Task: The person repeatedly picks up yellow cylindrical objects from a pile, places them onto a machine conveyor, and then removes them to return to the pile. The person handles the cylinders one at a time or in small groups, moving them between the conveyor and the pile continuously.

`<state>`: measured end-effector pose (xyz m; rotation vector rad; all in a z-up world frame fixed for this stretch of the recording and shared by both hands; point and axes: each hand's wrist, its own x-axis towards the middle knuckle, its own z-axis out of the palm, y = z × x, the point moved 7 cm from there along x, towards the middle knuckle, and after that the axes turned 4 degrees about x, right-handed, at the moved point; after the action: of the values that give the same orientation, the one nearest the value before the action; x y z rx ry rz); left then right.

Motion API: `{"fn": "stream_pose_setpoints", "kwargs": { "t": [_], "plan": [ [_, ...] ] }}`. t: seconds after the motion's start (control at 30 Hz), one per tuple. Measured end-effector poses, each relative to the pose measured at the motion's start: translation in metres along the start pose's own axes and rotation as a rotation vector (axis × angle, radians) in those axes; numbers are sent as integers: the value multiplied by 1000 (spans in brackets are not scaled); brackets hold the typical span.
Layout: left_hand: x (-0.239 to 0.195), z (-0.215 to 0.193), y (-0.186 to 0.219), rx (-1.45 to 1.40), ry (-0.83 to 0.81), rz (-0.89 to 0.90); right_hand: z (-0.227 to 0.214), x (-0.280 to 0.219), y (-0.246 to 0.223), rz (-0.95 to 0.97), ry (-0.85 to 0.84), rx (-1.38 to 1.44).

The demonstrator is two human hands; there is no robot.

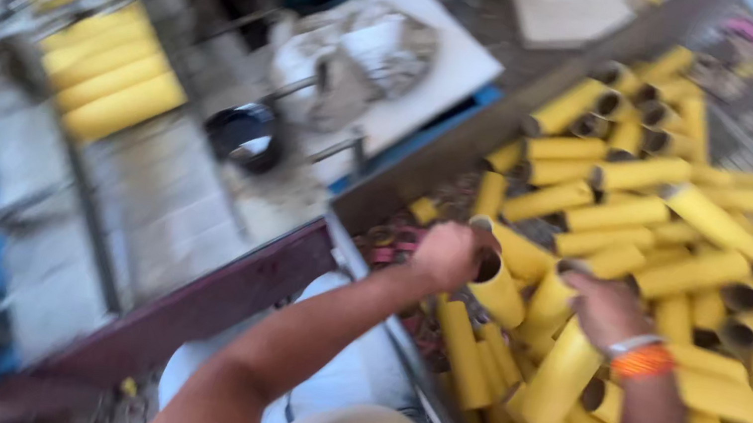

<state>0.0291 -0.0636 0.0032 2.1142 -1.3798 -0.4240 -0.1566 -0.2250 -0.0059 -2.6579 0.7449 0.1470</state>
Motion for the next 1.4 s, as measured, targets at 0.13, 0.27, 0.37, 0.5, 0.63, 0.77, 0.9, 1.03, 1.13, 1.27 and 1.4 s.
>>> {"fn": "stream_pose_setpoints", "kwargs": {
  "t": [0.13,0.27,0.37,0.5,0.63,0.77,0.9,1.03,1.13,1.27,1.4],
  "plan": [
    [-108,-163,-44,-173,539,154,-101,-10,-94,-296,321,198],
    [-223,-267,-130,-189,727,-185,-125,1,-185,-414,357,743],
    [-299,-321,-191,-183,900,-269,-114,18,-242,-576,309,1058],
    [-341,-355,-281,-14,947,-411,-81,42,-290,-550,226,1156],
    [-321,-352,-363,26,934,-443,-46,55,-328,-522,132,1236],
    [-275,-338,-418,3,920,-388,-31,52,-356,-515,109,1239],
    [-255,-342,-448,164,739,-499,-39,54,-379,-467,127,1236],
    [-264,-360,-439,491,633,-565,-42,61,-398,-498,80,1264],
    [-288,-378,-413,518,767,-538,-32,85,-419,-570,25,1300],
    [-314,-379,-369,380,884,-436,30,158,-465,-515,-76,1251],
    [-320,-373,-320,286,886,-364,103,229,-527,-535,155,907]
  ]
}}
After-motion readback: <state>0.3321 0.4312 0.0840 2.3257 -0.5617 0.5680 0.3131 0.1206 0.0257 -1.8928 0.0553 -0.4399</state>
